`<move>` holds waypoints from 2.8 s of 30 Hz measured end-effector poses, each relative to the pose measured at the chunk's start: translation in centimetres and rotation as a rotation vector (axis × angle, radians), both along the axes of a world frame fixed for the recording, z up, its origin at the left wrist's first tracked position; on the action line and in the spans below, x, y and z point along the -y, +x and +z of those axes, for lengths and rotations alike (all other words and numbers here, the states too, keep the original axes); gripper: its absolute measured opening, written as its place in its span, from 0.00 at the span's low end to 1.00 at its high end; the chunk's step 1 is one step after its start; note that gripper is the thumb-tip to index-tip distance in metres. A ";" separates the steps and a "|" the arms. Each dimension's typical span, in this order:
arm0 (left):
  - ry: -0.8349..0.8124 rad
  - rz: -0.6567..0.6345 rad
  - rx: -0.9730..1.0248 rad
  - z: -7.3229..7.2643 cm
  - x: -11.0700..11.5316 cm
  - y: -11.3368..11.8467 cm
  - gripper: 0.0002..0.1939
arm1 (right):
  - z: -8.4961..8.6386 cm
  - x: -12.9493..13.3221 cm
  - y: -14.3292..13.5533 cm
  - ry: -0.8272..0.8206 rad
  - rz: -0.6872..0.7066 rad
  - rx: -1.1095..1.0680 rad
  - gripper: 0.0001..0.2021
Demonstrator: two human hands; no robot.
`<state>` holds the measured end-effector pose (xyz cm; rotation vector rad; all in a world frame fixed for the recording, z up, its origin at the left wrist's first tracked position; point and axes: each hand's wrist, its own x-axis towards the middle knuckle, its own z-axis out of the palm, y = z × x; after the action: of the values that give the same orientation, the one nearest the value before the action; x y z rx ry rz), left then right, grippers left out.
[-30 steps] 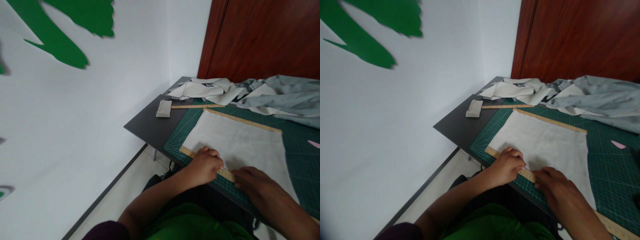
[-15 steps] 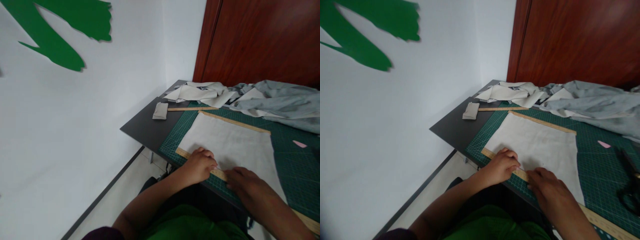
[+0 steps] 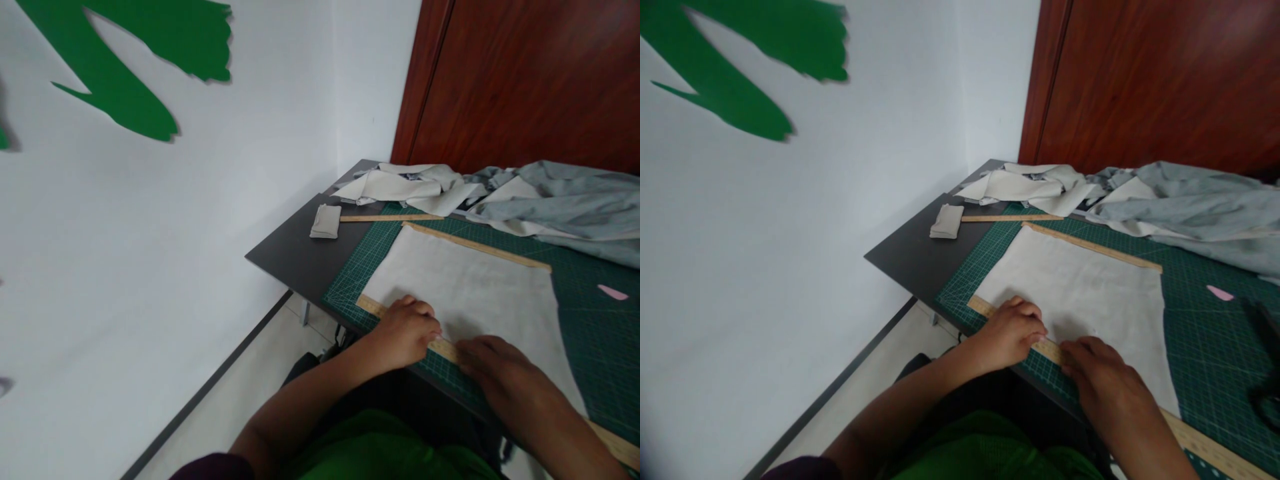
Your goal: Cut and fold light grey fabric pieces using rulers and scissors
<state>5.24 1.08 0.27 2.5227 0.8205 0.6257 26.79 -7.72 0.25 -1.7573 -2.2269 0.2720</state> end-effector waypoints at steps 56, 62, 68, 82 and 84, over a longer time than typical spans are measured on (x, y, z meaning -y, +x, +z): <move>0.154 -0.056 -0.498 5.1 -7.0 12.7 0.19 | 1.3 -0.3 -11.8 0.016 -0.242 0.382 0.18; 0.246 -0.083 -0.182 2.5 -6.9 13.3 0.16 | 1.4 -0.1 -11.9 0.049 -0.240 0.388 0.17; 0.114 -0.415 0.059 1.4 -7.0 13.3 0.14 | 1.4 -0.2 -11.7 0.108 -0.202 0.447 0.17; 0.020 -0.736 -0.081 1.4 -7.6 13.1 0.21 | 1.3 0.7 -11.8 0.133 -0.236 0.515 0.16; 0.001 -0.793 -0.056 1.4 -7.5 13.0 0.15 | 1.5 0.8 -11.8 0.118 -0.236 0.526 0.17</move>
<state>18.27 8.56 1.68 2.5757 -0.1958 0.2775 14.99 -8.50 1.77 -2.1874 -2.2590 -0.4115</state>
